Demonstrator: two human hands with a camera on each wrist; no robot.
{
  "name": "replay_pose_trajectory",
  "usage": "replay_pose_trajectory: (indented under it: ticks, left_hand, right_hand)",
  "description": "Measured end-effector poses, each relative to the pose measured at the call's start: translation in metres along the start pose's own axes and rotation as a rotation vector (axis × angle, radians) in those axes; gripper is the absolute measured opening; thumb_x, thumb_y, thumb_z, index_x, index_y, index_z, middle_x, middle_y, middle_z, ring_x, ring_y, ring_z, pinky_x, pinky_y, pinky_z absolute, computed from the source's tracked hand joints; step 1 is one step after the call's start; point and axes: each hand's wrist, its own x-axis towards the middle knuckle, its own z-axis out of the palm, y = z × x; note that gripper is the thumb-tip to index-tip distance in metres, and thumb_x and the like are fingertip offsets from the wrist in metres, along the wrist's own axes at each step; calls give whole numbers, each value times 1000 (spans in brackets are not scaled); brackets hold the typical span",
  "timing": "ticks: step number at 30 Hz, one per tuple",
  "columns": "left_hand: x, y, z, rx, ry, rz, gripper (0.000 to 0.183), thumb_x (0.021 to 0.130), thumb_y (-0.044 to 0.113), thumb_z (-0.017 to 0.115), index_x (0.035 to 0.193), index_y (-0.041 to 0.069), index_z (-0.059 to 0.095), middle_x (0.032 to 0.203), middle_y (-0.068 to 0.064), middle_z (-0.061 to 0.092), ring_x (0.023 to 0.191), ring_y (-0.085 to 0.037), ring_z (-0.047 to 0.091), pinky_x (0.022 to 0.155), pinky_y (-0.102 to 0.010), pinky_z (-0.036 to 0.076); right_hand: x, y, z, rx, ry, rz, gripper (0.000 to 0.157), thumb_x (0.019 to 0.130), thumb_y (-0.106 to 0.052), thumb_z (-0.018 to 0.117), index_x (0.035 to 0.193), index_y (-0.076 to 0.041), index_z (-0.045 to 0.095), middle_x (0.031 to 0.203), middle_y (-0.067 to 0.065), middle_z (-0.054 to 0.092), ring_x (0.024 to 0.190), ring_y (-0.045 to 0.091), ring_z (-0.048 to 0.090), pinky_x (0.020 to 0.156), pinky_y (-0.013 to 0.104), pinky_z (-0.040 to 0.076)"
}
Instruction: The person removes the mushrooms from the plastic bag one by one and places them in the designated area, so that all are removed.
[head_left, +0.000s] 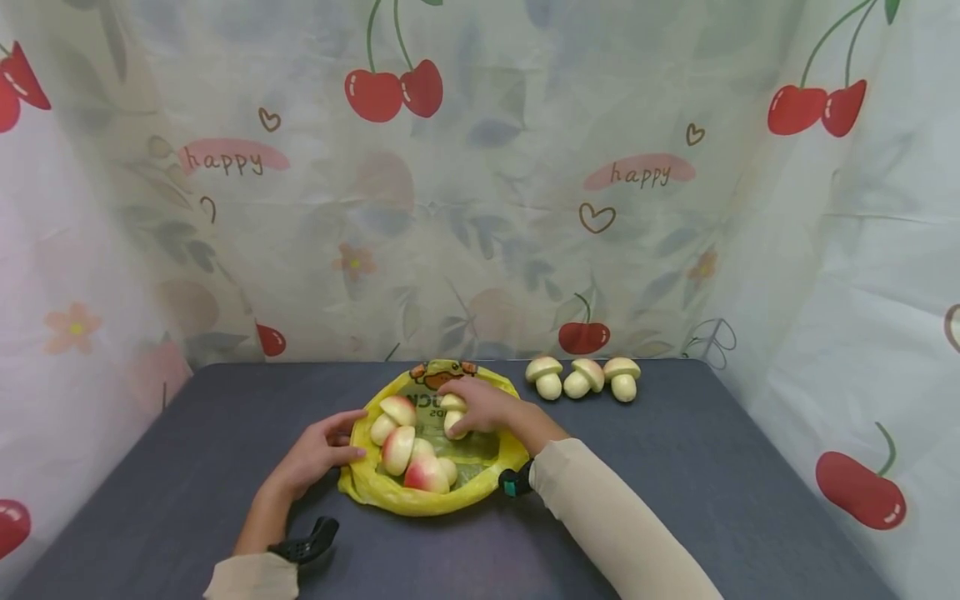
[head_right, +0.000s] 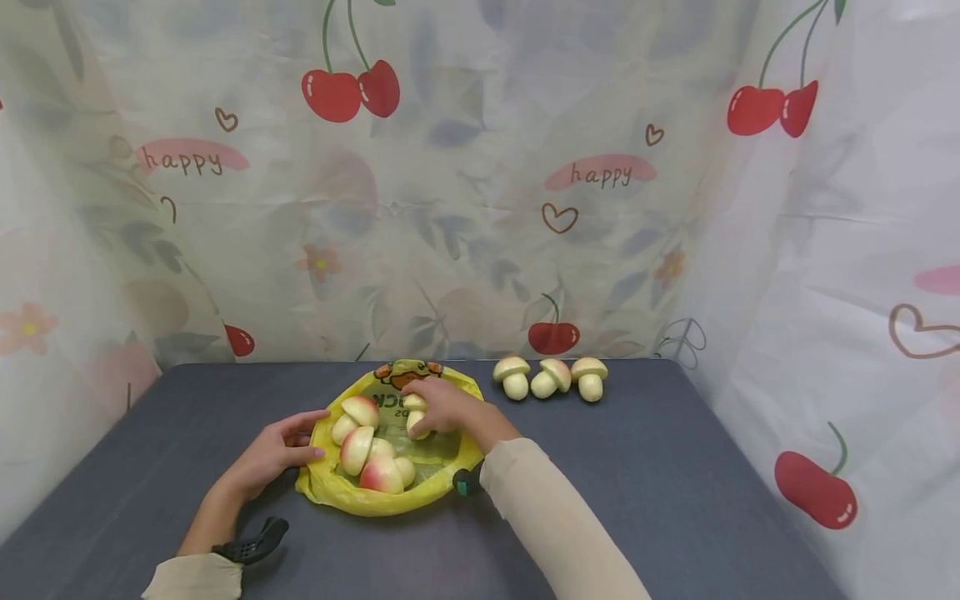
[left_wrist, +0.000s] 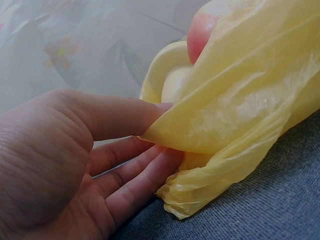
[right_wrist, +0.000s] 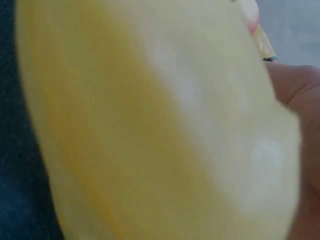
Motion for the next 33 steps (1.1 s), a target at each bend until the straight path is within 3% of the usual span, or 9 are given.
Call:
replay_pose_trajectory:
  ticks: [8, 17, 24, 33]
  left_hand:
    - [1, -1, 2, 5, 1, 4, 63, 85, 14, 75, 142, 5, 49, 126, -21, 55, 96, -27, 59, 76, -33, 51]
    - [-1, 1, 0, 17, 0, 14, 64, 86, 15, 74, 143, 3, 47, 128, -21, 54, 95, -26, 58, 77, -35, 50]
    - [-1, 1, -1, 10, 4, 10, 64, 86, 14, 75, 143, 4, 47, 128, -21, 54, 95, -26, 58, 77, -34, 51]
    - [0, 0, 0, 4, -1, -2, 64, 85, 15, 75, 142, 3, 48, 125, -21, 55, 95, -26, 59, 76, -33, 51]
  right_hand:
    - [-13, 5, -4, -4, 46, -42, 67, 83, -28, 79, 141, -12, 49, 140, 6, 49, 127, 24, 45, 102, 40, 37]
    - [-35, 6, -16, -75, 105, -74, 69, 84, -30, 78, 144, -15, 48, 145, 2, 45, 134, 26, 38, 106, 45, 33]
    - [-52, 11, -27, -65, 244, -123, 72, 83, -29, 79, 146, -19, 45, 146, 6, 43, 133, 29, 39, 103, 48, 35]
    - [-73, 30, -35, -26, 480, -162, 71, 82, -27, 80, 144, -14, 47, 144, 8, 45, 131, 29, 41, 101, 48, 38]
